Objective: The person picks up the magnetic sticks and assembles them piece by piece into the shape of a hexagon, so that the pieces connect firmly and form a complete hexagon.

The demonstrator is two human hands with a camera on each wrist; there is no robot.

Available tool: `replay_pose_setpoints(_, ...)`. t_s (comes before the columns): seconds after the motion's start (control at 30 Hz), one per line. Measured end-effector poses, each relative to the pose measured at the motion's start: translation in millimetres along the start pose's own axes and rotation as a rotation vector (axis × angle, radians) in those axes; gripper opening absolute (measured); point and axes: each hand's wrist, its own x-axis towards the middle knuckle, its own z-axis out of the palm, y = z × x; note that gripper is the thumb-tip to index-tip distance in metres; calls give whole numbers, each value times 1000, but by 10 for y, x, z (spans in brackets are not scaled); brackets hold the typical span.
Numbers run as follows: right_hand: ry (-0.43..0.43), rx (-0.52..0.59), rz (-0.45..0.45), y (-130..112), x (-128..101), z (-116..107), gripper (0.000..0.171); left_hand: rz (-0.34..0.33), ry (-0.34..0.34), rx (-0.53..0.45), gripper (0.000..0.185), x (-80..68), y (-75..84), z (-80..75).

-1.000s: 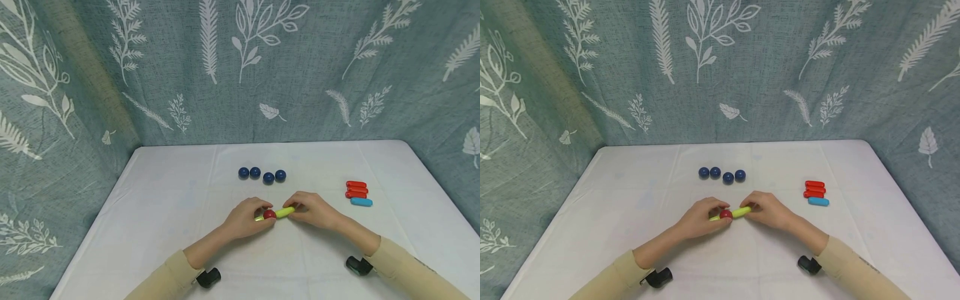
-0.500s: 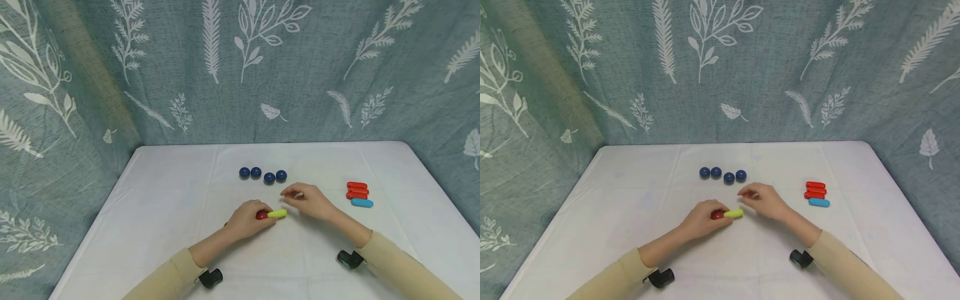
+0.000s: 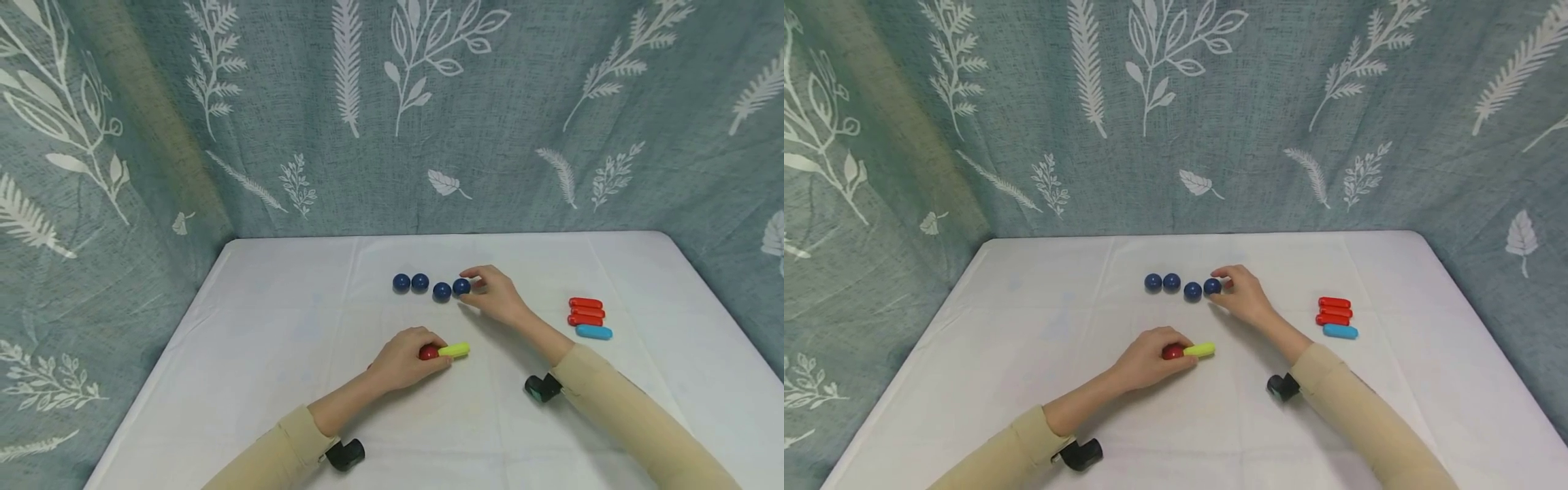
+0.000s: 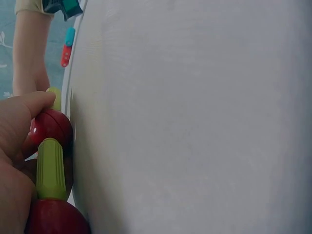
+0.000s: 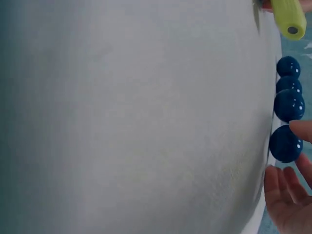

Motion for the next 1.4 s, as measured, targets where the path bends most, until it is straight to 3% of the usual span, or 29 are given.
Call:
replay_pose_setpoints(0.43,-32,-46,8,23,10,5,40,-3,-6,1,24,-13,20,7)
replay_pose_setpoints(0.7,-182,49,-6,9,-269,-75,42,-3,11,0,24,-36,-30,-32)
replay_pose_setpoints(1.0,-314,126,-94,20,-522,-56,39,-14,28,-7,23,-54,-61,-79)
replay_pose_setpoints(1.4,-327,155,-131,30,-629,-22,38,-15,35,5,22,-55,-80,-68)
